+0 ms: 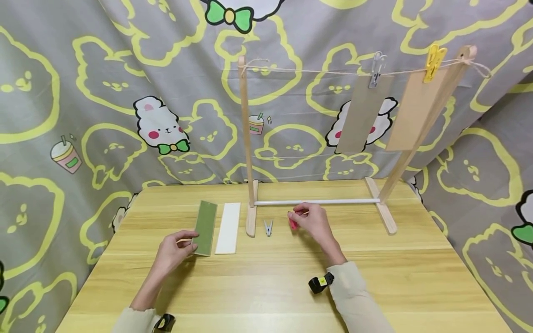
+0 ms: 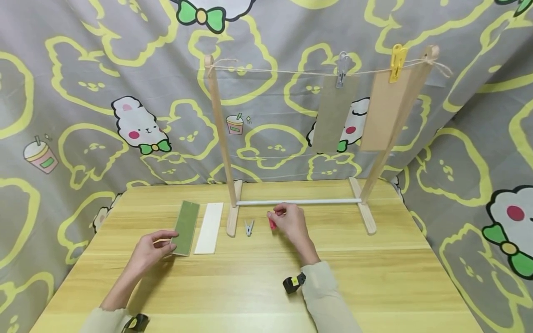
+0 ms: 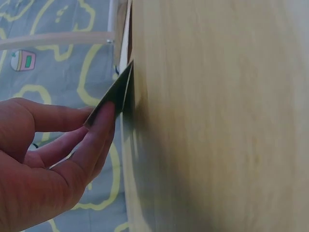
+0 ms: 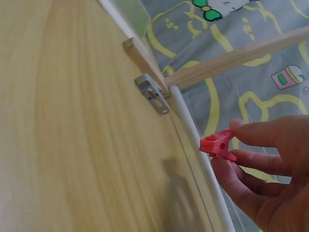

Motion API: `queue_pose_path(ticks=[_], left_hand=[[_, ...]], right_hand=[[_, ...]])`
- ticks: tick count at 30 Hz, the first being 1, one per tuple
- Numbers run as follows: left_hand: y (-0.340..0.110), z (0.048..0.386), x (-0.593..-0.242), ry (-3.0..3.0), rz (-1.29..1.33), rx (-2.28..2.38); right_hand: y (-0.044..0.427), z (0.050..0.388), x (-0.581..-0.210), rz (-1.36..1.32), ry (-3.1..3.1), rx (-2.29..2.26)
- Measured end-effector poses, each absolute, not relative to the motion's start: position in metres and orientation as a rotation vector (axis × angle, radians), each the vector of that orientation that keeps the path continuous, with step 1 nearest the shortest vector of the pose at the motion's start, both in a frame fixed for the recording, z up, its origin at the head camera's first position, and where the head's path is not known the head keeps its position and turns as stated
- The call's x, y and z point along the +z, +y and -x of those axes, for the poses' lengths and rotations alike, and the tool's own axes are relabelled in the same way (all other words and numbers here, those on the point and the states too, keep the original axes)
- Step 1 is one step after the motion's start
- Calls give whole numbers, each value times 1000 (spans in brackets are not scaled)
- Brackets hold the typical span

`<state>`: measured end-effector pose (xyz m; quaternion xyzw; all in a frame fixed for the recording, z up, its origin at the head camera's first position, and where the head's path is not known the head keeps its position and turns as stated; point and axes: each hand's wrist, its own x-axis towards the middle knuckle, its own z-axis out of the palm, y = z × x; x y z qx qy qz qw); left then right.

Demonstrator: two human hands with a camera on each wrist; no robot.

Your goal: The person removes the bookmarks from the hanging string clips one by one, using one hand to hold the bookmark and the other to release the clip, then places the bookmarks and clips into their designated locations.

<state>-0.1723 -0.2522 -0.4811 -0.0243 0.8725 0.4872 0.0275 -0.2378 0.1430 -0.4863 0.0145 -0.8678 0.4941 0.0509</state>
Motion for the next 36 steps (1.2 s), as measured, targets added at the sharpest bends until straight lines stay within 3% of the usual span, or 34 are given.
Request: queue_pose_path(ticks=[20,36], left_hand=[[-254,173,-479,2806,35,1173],[-252,171,-469,2823,-189,1017]], right_hand=[[123,236,-504,-22,-2769,1337],[115,237,-511,-51,-2763,1190]])
